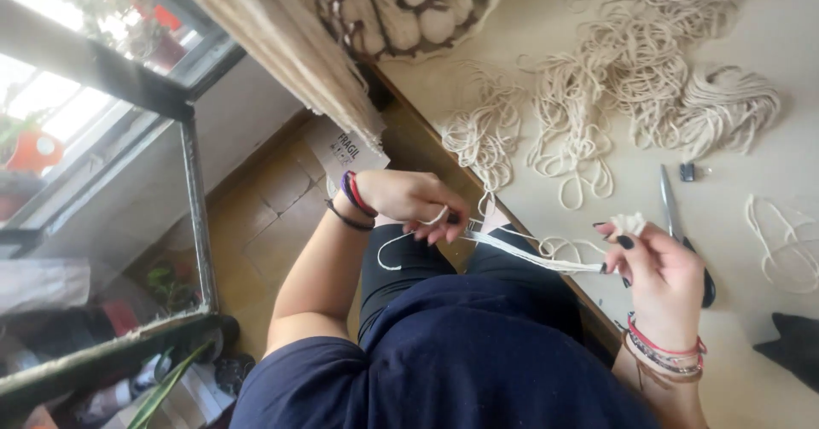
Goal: The person is tying individual macrame cords onto a circular metal frame to create a decorative wall hanging.
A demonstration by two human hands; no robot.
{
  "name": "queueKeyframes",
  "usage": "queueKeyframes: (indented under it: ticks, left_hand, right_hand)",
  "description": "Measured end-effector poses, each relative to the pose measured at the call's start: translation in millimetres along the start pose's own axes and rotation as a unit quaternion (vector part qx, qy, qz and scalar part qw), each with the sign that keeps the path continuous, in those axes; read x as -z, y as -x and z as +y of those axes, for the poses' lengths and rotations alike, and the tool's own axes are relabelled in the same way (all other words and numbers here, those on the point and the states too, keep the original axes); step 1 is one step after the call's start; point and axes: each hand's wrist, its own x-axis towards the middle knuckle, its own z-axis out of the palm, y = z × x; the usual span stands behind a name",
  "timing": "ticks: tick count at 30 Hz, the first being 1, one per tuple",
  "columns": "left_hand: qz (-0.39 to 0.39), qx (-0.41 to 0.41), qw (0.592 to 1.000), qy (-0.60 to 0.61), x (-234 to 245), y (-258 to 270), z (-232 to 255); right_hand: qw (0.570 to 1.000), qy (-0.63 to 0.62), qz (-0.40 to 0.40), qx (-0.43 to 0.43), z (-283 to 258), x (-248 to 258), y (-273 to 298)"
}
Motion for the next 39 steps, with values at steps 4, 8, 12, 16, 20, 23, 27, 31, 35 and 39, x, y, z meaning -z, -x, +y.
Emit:
queueKeyframes:
  ticks: [4, 8, 12, 16, 20, 23, 27, 31, 35, 39]
  left_hand:
    - [0.187, 0.161, 0.927, -0.283, -10.6, -13.2, -61.2]
    - [0.424, 0.064, 0.771, -0.471, -4.1, -47.0, -84.1]
    - [0.475, 0.038, 0.72, -0.504, 11.5, -90.7, -96.8]
    - [0.433, 0.023, 0.706, -0.56, 14.7, -113.4, -89.0]
    - [0.44, 0.004, 0.616, -0.653, 30.1, -126.1, -104.5]
    - [0.453, -0.021, 0.646, -0.614, 37.3, -129.5, -99.0]
    - [0.472, -0.133, 0.774, -0.401, 41.8, -130.1, -57.2]
    - [0.467, -0.25, 0.809, -0.256, 34.0, -133.6, -6.3]
    - [0.47, -0.27, 0.819, -0.185, 19.9, -135.8, 29.2]
    - [0.532, -0.239, 0.777, -0.237, 10.7, -136.8, 43.0]
  right_hand:
    - [0.998, -0.044, -0.019, 0.039, 7.5, -3.4, -5.2]
    - [0.993, -0.105, -0.031, 0.048, 7.0, -8.6, -7.6]
    - [0.99, -0.129, -0.033, 0.045, 10.7, -11.5, -7.9]
    - [0.989, -0.138, -0.032, 0.041, 11.5, -13.2, -9.1]
    - [0.99, -0.129, -0.033, 0.044, 11.8, -10.7, -11.3]
    - [0.99, -0.127, -0.031, 0.046, 10.2, -13.5, -15.5]
    - [0.985, -0.16, -0.018, 0.064, 15.4, -20.3, -32.2]
    - [0.978, -0.184, -0.015, 0.099, 7.5, -33.4, -56.7]
    - [0.966, -0.21, 0.009, 0.149, -6.3, -46.7, -78.0]
    - [0.955, -0.208, 0.024, 0.212, -25.3, -54.9, -86.3]
